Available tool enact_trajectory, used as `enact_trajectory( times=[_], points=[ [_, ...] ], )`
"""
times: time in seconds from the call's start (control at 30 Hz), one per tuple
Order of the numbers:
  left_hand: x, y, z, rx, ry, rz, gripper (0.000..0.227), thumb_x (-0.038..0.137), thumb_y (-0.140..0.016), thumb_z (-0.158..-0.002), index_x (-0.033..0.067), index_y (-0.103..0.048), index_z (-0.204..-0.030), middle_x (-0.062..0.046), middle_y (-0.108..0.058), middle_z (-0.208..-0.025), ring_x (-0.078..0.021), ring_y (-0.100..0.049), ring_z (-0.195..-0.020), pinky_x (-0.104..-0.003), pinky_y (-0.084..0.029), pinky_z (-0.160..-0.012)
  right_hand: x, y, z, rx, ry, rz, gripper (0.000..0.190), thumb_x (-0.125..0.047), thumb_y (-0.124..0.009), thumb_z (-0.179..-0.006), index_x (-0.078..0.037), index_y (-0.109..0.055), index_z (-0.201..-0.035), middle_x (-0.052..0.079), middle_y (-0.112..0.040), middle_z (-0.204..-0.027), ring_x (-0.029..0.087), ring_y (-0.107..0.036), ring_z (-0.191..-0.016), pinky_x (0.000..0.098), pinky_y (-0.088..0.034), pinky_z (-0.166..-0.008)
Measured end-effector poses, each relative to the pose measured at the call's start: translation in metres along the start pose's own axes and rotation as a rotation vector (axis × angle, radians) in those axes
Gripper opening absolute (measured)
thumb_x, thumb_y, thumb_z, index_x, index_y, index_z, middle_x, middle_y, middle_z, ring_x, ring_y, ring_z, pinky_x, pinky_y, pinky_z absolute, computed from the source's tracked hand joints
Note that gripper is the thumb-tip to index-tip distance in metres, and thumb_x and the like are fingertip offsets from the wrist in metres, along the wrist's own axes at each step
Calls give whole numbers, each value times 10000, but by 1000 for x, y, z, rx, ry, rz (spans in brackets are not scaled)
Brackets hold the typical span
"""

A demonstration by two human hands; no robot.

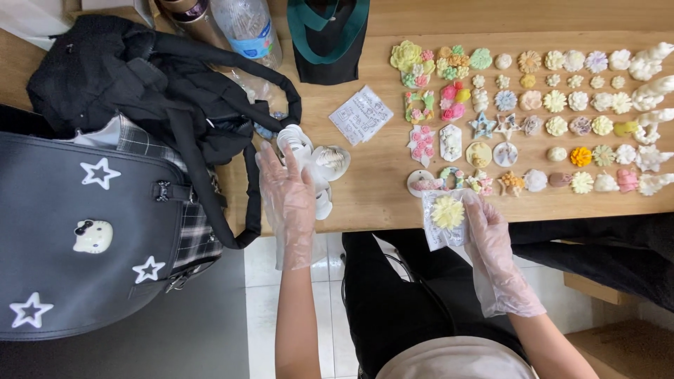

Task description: The person picks up a plastic bag and places a flower-shaped decorative object inside it.

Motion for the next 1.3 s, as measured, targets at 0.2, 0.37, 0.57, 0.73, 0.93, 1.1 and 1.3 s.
enact_trajectory(
  times=[0.2, 0.37, 0.57, 0.73, 0.93, 1.1, 1.3],
  points=[
    [11, 12, 5, -62, 10, -8, 718, 258, -658, -983, 66, -333, -1593, -279, -303, -1624, -457, -321, -1486, -539, -376, -1164, 2, 11, -5, -24, 28, -35, 246, -304, -674, -1040, -68, -671, -969, -79, -592, -743, 4, -461, -608, 195, -355, -502],
    [27, 30, 13, 9, 23, 82, 583, 204, -652, -986, 53, -452, -1513, -278, -430, -1546, -445, -437, -1428, -531, -431, -1118, -11, 7, -1, -13, 46, -48, 272, -302, -658, -1009, -45, -693, -1092, -52, -659, -848, 7, -546, -689, 186, -429, -564],
    [68, 4, 38, -7, 35, 396, 459, 192, -625, -1054, 91, -534, -1492, -161, -615, -1439, -320, -596, -1342, -447, -498, -1133, 7, 25, -22, -16, -18, 111, 340, -345, -631, -1044, -24, -689, -1137, -14, -672, -918, 51, -574, -771, 232, -465, -643],
    [112, -9, 70, -289, 284, 985, 470, 338, -585, -1027, 96, -568, -1429, -129, -673, -1361, -252, -674, -1217, -382, -539, -1032, -44, -44, 17, -205, -20, -17, 345, -366, -608, -960, -75, -692, -1125, -17, -734, -958, 69, -644, -837, 250, -533, -759],
    [137, -8, 47, -631, 382, 1200, 484, 414, -512, -1061, 114, -582, -1435, -131, -739, -1311, -236, -708, -1190, -352, -556, -1010, 6, -24, -20, -158, 28, 118, 335, -366, -620, -1034, -49, -711, -975, -40, -594, -765, 61, -476, -682, 240, -418, -612],
    [93, -90, -5, -446, 478, 1001, 471, 342, -521, -1050, 112, -512, -1461, -115, -696, -1339, -228, -714, -1179, -320, -557, -988, 4, -7, -32, -54, 64, 120, 319, -350, -605, -1044, -64, -682, -924, -48, -522, -707, 55, -430, -639, 226, -364, -556],
    [120, -168, -107, -277, -545, -293, 600, 131, -599, -900, 226, -494, -1483, -121, -530, -1474, -365, -460, -1357, -566, -473, -977, 0, 23, -37, 21, 20, 25, 317, -324, -626, -1041, -28, -681, -943, -42, -562, -733, 52, -460, -650, 231, -389, -555]
  ],
)
Point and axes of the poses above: each hand's wrist, its own z-axis away from the middle knuckle, its own y-axis out of the back of the hand, x = y × z, the point moved 5 cm from there along -z, towards the middle knuckle
